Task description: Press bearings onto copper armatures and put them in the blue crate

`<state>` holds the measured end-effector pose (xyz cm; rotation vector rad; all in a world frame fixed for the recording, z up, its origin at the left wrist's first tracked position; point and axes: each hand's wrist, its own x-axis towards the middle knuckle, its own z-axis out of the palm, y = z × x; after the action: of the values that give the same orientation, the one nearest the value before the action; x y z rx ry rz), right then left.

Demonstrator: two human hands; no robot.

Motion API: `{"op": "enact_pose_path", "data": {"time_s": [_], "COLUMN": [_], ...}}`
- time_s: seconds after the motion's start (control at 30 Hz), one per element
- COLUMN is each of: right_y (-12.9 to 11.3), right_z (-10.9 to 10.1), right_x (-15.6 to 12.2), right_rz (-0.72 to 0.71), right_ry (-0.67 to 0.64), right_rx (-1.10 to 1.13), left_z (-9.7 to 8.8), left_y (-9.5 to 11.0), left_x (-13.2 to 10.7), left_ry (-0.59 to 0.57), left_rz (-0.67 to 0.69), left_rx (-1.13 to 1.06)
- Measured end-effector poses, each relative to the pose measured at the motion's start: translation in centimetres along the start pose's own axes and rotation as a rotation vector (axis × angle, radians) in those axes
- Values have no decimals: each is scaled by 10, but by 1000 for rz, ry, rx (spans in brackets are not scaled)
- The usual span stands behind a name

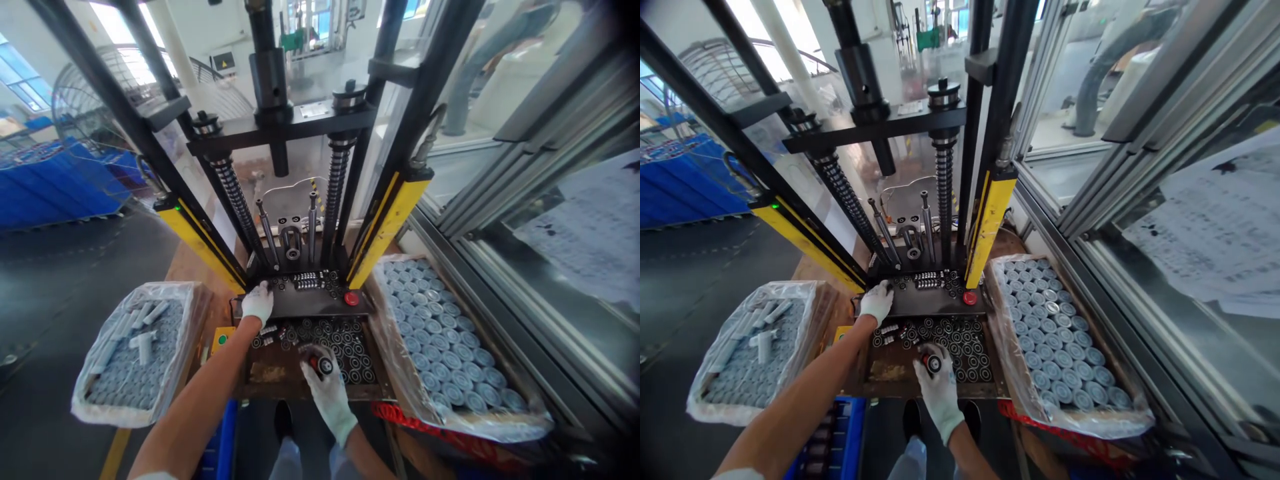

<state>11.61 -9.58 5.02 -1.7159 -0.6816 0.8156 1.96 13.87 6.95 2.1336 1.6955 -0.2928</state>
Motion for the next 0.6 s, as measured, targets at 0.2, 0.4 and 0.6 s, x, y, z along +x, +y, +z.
{"op": "enact_pose_path", "data": {"time_s": [0.2, 0.4, 0.6], "right_y": [-5, 1, 6], "right_z": [-1, -3, -12], "right_x": [0, -7, -2], "right_rz": [-9, -32, -29], "right_ry": [-9, 17, -10], "right_rx": [-44, -30, -26], "left_z": [-9, -42, -54], "left_y": [10, 54, 97], "left_x": [-1, 31, 63], "left_ry": [22, 216, 151], "left_rz": [57, 213, -90], "left_rx": [-75, -314, -895]}}
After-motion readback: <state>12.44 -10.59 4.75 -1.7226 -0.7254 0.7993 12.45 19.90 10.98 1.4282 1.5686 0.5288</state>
